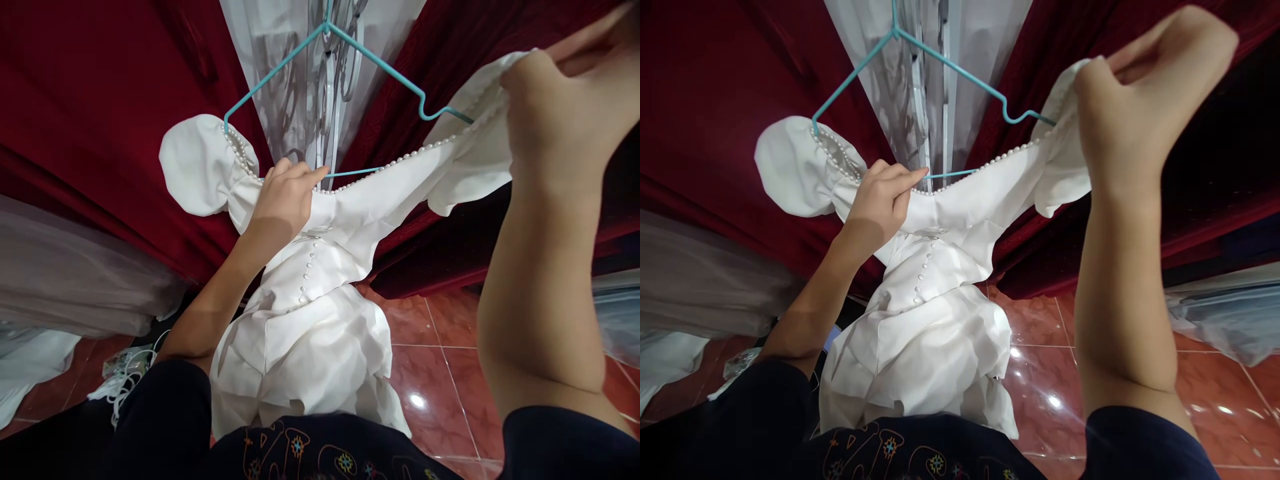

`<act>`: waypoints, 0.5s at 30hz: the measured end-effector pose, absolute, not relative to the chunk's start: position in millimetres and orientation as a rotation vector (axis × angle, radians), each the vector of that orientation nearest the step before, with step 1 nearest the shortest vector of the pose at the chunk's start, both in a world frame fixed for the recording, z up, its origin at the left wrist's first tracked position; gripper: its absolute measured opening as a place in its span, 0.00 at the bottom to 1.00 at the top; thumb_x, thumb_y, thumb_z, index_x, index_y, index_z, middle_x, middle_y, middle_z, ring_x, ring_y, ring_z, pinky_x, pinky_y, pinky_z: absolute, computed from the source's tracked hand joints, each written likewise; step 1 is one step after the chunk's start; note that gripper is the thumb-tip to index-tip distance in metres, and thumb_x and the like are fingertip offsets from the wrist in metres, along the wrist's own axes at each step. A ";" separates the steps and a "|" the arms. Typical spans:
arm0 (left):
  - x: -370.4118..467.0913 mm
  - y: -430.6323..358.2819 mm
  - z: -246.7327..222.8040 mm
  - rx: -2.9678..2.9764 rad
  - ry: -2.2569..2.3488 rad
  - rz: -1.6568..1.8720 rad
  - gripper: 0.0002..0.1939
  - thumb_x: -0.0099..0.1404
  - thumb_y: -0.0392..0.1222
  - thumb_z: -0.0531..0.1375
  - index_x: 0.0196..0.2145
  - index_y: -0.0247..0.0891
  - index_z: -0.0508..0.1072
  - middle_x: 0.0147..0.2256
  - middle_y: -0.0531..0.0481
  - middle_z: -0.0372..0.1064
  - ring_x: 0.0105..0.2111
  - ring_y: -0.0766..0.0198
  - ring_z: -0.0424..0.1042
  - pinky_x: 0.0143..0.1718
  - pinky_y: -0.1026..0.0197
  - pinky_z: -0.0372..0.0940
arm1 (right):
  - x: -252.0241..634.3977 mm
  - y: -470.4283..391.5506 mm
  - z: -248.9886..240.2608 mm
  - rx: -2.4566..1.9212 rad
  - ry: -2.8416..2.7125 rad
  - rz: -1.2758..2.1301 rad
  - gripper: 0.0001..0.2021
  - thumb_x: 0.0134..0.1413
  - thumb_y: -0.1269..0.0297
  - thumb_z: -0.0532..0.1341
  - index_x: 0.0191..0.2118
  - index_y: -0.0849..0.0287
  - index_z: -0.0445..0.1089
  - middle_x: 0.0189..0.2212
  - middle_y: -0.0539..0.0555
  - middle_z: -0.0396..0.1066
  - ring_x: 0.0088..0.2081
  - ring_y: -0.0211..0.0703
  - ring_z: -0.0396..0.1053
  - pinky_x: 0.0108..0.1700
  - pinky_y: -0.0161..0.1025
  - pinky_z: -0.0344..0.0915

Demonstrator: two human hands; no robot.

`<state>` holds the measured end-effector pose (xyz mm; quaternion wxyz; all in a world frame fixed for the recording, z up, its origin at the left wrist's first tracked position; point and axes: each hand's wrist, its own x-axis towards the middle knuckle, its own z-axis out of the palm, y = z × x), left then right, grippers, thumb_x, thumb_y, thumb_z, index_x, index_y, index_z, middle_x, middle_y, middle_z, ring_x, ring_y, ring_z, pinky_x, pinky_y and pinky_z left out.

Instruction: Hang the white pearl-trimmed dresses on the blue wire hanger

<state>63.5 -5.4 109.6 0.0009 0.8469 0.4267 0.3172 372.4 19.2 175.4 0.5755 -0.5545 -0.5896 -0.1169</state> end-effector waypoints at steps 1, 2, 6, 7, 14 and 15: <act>63.0 -6.9 110.3 2.660 1.329 0.991 0.26 0.75 0.24 0.52 0.60 0.44 0.80 0.42 0.47 0.77 0.50 0.51 0.73 0.54 0.47 0.71 | 364.3 20.2 181.4 -1.283 -1.369 -0.277 0.14 0.44 0.81 0.57 0.22 0.54 0.55 0.22 0.45 0.55 0.26 0.29 0.52 0.34 0.41 0.46; 62.4 -8.4 111.2 2.665 1.323 0.977 0.25 0.76 0.25 0.53 0.60 0.44 0.79 0.43 0.47 0.77 0.51 0.51 0.72 0.55 0.46 0.70 | 354.6 20.9 186.6 -1.277 -1.332 -0.271 0.12 0.43 0.79 0.58 0.21 0.55 0.58 0.21 0.45 0.57 0.26 0.28 0.54 0.33 0.40 0.46; 59.4 -13.3 114.9 2.704 1.374 0.911 0.19 0.80 0.36 0.56 0.64 0.41 0.77 0.45 0.44 0.77 0.54 0.46 0.72 0.61 0.40 0.65 | 320.1 21.6 197.0 -1.397 -1.358 0.061 0.11 0.48 0.72 0.65 0.40 0.70 0.78 0.23 0.46 0.66 0.27 0.34 0.69 0.31 0.37 0.56; 58.3 -14.3 115.5 2.711 1.393 0.901 0.19 0.80 0.39 0.57 0.65 0.41 0.76 0.45 0.44 0.76 0.54 0.46 0.72 0.63 0.39 0.63 | 316.9 21.8 196.1 -1.397 -1.339 0.144 0.17 0.49 0.73 0.66 0.46 0.73 0.79 0.23 0.46 0.67 0.26 0.36 0.71 0.30 0.37 0.58; 56.8 -22.1 116.4 2.775 1.369 0.823 0.29 0.75 0.48 0.66 0.69 0.41 0.70 0.48 0.44 0.73 0.54 0.45 0.72 0.65 0.40 0.61 | 336.8 20.2 156.8 -0.726 -1.383 0.170 0.15 0.50 0.84 0.70 0.42 0.61 0.83 0.40 0.53 0.81 0.42 0.44 0.81 0.44 0.41 0.74; 57.6 -22.1 116.3 2.776 1.369 0.821 0.30 0.73 0.48 0.67 0.69 0.42 0.70 0.49 0.44 0.73 0.54 0.45 0.72 0.64 0.40 0.62 | 335.3 16.5 150.7 -0.601 -1.410 0.090 0.14 0.54 0.81 0.69 0.45 0.59 0.83 0.41 0.53 0.81 0.45 0.45 0.81 0.48 0.43 0.74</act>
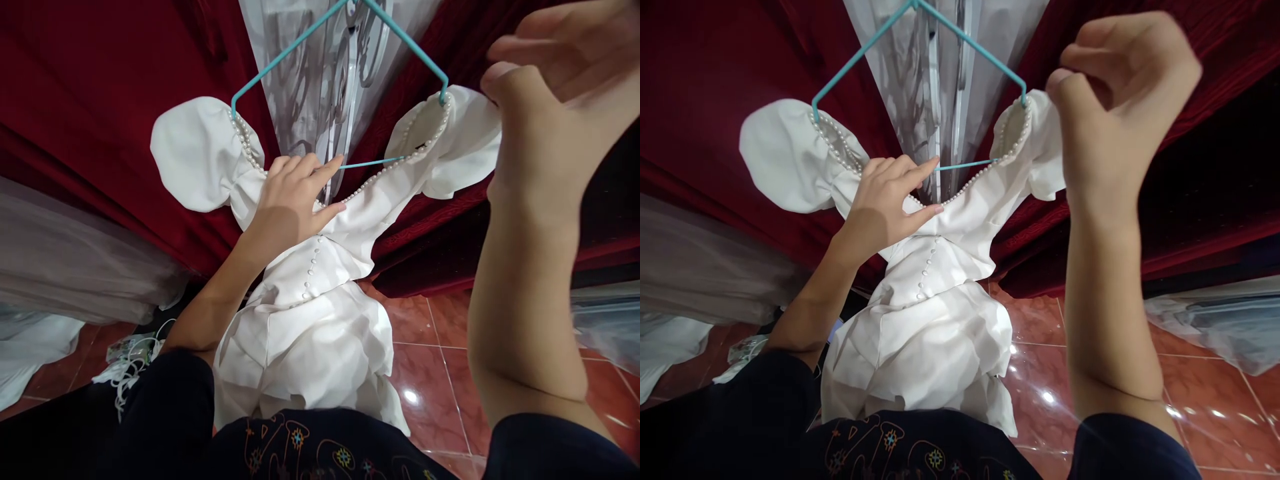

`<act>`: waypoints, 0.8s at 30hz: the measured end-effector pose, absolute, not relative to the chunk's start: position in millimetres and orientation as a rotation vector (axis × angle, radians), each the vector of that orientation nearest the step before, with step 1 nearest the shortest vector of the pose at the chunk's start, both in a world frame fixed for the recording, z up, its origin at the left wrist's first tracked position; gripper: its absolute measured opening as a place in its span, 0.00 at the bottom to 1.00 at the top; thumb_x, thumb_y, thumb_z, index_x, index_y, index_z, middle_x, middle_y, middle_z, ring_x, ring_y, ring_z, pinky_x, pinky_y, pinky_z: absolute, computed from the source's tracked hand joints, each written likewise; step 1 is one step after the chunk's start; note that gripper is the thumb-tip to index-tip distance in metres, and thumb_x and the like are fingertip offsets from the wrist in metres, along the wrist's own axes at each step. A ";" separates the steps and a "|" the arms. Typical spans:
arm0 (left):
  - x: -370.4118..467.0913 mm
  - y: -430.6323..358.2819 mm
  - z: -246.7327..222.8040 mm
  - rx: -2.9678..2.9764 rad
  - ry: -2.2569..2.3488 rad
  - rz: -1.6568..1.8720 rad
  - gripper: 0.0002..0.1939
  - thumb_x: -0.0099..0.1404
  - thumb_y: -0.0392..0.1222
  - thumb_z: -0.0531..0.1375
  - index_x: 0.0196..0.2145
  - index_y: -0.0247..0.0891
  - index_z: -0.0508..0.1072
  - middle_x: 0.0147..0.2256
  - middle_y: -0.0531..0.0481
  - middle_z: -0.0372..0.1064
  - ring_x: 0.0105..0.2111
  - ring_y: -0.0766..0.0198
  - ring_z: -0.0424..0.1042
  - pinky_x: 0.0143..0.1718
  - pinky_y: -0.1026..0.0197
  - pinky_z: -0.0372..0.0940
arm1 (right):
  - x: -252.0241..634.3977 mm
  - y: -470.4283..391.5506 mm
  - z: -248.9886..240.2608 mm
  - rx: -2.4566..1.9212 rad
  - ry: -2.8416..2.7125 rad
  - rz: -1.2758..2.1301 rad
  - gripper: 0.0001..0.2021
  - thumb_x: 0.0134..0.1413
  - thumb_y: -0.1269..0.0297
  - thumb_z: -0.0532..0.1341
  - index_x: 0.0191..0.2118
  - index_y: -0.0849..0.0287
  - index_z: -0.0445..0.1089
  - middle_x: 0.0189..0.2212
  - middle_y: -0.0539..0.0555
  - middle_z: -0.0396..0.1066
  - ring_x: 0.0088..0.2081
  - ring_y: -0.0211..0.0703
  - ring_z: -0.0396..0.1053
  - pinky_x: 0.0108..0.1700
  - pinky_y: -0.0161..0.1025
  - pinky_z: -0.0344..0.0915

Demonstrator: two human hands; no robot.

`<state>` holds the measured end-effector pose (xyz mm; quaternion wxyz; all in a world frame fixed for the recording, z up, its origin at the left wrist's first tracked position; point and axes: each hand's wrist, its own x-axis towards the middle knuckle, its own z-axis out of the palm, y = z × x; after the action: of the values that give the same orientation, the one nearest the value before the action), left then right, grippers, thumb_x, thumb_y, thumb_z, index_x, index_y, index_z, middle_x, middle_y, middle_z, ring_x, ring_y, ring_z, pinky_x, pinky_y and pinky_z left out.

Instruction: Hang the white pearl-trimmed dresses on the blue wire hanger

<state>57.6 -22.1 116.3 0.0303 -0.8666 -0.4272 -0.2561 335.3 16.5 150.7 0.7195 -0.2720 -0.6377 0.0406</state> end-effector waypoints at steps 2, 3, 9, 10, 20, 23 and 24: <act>59.1 -20.6 115.8 -2.668 -1.321 -0.793 0.30 0.73 0.47 0.67 0.69 0.43 0.69 0.49 0.44 0.73 0.54 0.44 0.72 0.64 0.40 0.62 | 324.3 5.6 140.0 -0.466 -1.416 -0.122 0.10 0.63 0.72 0.67 0.48 0.58 0.83 0.42 0.54 0.80 0.45 0.46 0.79 0.49 0.45 0.72; 59.6 -19.0 115.3 -2.669 -1.323 -0.795 0.30 0.73 0.46 0.67 0.69 0.43 0.69 0.49 0.44 0.73 0.54 0.44 0.72 0.64 0.39 0.62 | 316.1 -0.5 135.1 -0.497 -1.429 -0.193 0.09 0.66 0.67 0.65 0.47 0.58 0.82 0.41 0.56 0.79 0.44 0.47 0.78 0.48 0.47 0.71; 59.3 -11.1 109.3 -2.685 -1.290 -0.787 0.29 0.75 0.41 0.61 0.71 0.42 0.68 0.52 0.44 0.74 0.56 0.46 0.72 0.67 0.39 0.61 | 280.1 -8.2 93.2 -0.791 -1.958 -0.218 0.10 0.69 0.63 0.58 0.52 0.51 0.74 0.42 0.55 0.80 0.44 0.52 0.74 0.49 0.53 0.70; 57.7 -12.0 108.6 -2.698 -1.256 -0.793 0.28 0.76 0.41 0.60 0.71 0.42 0.67 0.53 0.44 0.74 0.57 0.46 0.72 0.68 0.38 0.60 | 278.7 -5.0 85.3 -0.808 -1.945 -0.222 0.10 0.69 0.62 0.58 0.51 0.51 0.73 0.41 0.55 0.79 0.42 0.53 0.74 0.47 0.54 0.69; -12.0 -5.7 124.0 -2.099 -1.387 -1.344 0.29 0.76 0.56 0.64 0.67 0.50 0.59 0.67 0.47 0.59 0.69 0.48 0.58 0.74 0.42 0.50 | 269.4 -5.3 66.0 -0.987 -1.869 -0.186 0.15 0.71 0.59 0.55 0.56 0.46 0.75 0.47 0.56 0.77 0.49 0.56 0.72 0.57 0.61 0.64; -19.0 15.1 119.9 -2.155 -1.480 -1.313 0.25 0.77 0.51 0.64 0.62 0.43 0.59 0.61 0.48 0.64 0.63 0.56 0.63 0.69 0.49 0.56 | 271.4 -5.5 67.9 -1.053 -1.864 -0.220 0.17 0.69 0.61 0.56 0.56 0.45 0.76 0.46 0.57 0.77 0.49 0.57 0.71 0.57 0.62 0.64; -18.5 19.4 119.5 -2.151 -1.538 -1.295 0.19 0.79 0.49 0.61 0.60 0.42 0.61 0.58 0.50 0.67 0.60 0.59 0.64 0.67 0.51 0.57 | 272.6 -5.5 68.9 -1.072 -1.865 -0.225 0.17 0.69 0.61 0.56 0.56 0.45 0.77 0.46 0.57 0.77 0.49 0.57 0.71 0.57 0.63 0.64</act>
<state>-18.5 19.4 119.5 0.0983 -0.7269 -0.5199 -0.4377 272.6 -5.5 68.9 0.4703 -0.4373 -0.7610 -0.0920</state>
